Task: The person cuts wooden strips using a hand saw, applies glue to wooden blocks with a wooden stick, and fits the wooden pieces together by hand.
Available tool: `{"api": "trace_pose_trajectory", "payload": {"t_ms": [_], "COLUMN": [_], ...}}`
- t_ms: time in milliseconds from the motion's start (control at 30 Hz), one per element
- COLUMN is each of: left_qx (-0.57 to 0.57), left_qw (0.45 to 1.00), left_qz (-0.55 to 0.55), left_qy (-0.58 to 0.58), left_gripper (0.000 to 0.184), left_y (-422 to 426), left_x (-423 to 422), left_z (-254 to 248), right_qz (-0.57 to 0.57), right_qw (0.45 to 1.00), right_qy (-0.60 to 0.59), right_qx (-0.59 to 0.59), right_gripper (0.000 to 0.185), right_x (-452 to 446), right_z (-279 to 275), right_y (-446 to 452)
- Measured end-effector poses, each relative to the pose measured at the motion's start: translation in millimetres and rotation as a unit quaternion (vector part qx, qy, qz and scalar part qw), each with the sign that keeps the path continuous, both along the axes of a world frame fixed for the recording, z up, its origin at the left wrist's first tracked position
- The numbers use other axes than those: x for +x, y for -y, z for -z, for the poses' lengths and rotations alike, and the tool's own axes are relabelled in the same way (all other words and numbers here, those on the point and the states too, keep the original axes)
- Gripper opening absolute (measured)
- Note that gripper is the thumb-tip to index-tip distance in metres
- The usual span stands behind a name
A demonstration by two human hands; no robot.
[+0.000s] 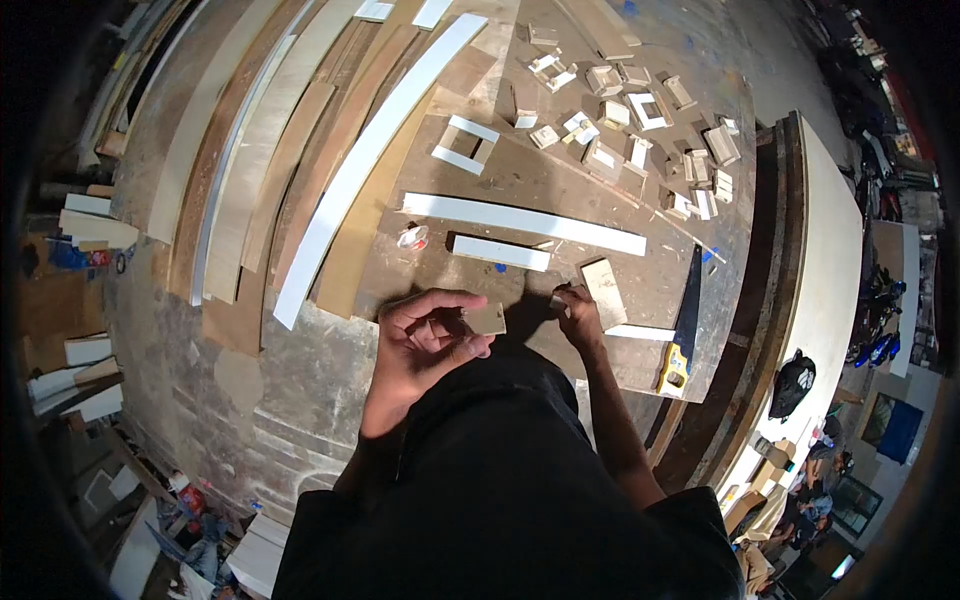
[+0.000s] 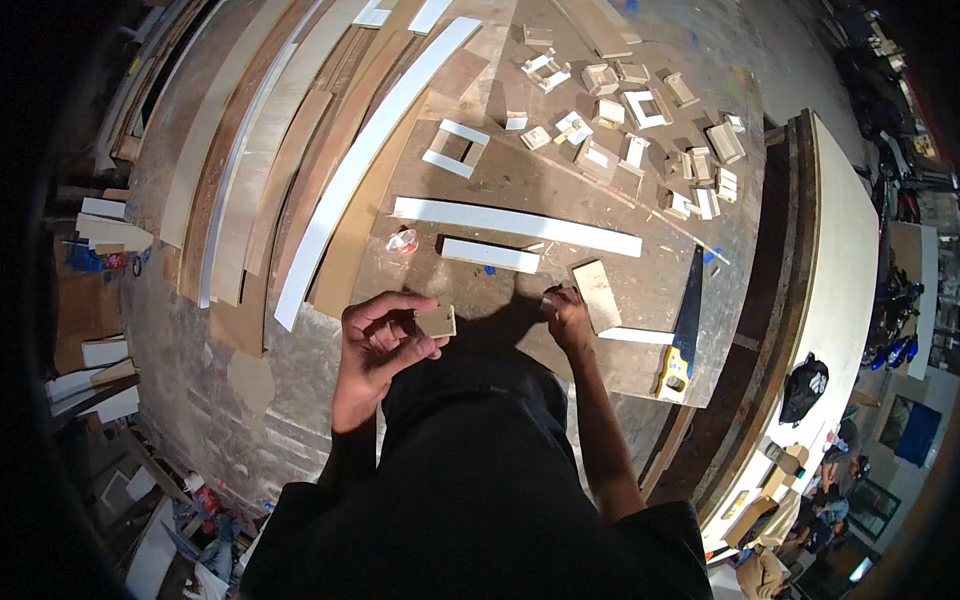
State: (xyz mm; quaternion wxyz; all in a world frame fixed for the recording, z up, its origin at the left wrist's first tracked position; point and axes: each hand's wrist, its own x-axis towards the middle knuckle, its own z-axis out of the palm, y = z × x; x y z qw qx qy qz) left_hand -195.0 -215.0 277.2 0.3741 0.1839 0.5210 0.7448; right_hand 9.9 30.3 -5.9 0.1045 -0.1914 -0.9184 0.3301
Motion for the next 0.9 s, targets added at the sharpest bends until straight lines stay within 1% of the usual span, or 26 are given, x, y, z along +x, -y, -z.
{"api": "trace_pose_trajectory", "payload": {"t_ms": [67, 100, 133, 167, 233, 267, 300, 333, 367, 433, 500, 600, 667, 733, 767, 833, 900], "left_qx": [-0.010, -0.023, -0.031, -0.033, -0.034, -0.023, -0.022, -0.016, -0.011, 0.006, 0.004, 0.011, 0.025, 0.037, 0.026, 0.016, 0.034], "left_qw": [1.000, 0.999, 0.999, 0.999, 0.996, 0.997, 0.997, 0.994, 0.989, 0.991, 0.982, 0.985, 0.984, 0.983, 0.985, 0.986, 0.970], "left_qz": [0.017, 0.032, 0.025, 0.024, 0.034, 0.025, 0.029, 0.033, 0.035, 0.028, 0.065, 0.067, 0.064, 0.060, 0.067, 0.073, 0.065], "left_qy": [-0.003, -0.004, -0.004, -0.003, -0.081, -0.074, -0.073, -0.108, -0.143, -0.131, -0.176, -0.160, -0.164, -0.169, -0.160, -0.152, -0.231], "left_gripper": [0.038, 0.040, 0.040, 0.040, 0.039, 0.036, 0.036, 0.036, 0.035, 0.033, 0.033, 0.032, 0.031, 0.031, 0.033, 0.034, 0.034], "left_y": [1, 1, 1, 1, -2, -3, -6, -8, -10, -14, -16, -17, -18, -17, -16, -16, -17], "left_x": [0, 0, 2, 3, 3, 4, 4, 4, 5, 5, 1, 6, 7, 8, 8, 7, 4], "left_z": [-4, -6, -5, -7, -14, -18, -21, -24, -25, -27, -32, -32, -29, -28, -30, -32, -32], "right_qz": [0.001, 0.079, 0.155, 0.155, 0.074, 0.078, 0.047, 0.016, 0.018, -0.032, -0.027, -0.012, -0.013, 0.009, 0.031, 0.040, 0.050], "right_qw": [1.000, 0.980, 0.927, 0.926, 0.856, 0.856, 0.852, 0.846, 0.846, 0.860, 0.851, 0.858, 0.873, 0.866, 0.857, 0.858, 0.859], "right_qy": [0.006, -0.004, -0.012, -0.011, -0.099, -0.100, -0.137, -0.172, -0.171, -0.198, -0.204, -0.209, -0.202, -0.213, -0.224, -0.232, -0.239], "right_qx": [-0.019, -0.183, -0.343, -0.344, -0.502, -0.501, -0.503, -0.505, -0.504, -0.470, -0.484, -0.470, -0.444, -0.453, -0.463, -0.456, -0.450], "right_gripper": [0.036, 0.033, 0.031, 0.031, 0.036, 0.036, 0.036, 0.037, 0.037, 0.040, 0.044, 0.046, 0.049, 0.050, 0.051, 0.050, 0.049], "right_x": [-7, -13, -19, -28, -46, -50, -52, -52, -53, -56, -54, -53, -51, -52, -53, -52, -51], "right_z": [-15, -31, -53, -89, -176, -203, -225, -245, -264, -289, -298, -306, -305, -308, -309, -310, -311], "right_y": [0, 7, 15, 22, 34, 38, 43, 47, 49, 53, 56, 60, 59, 64, 67, 69, 69]}}
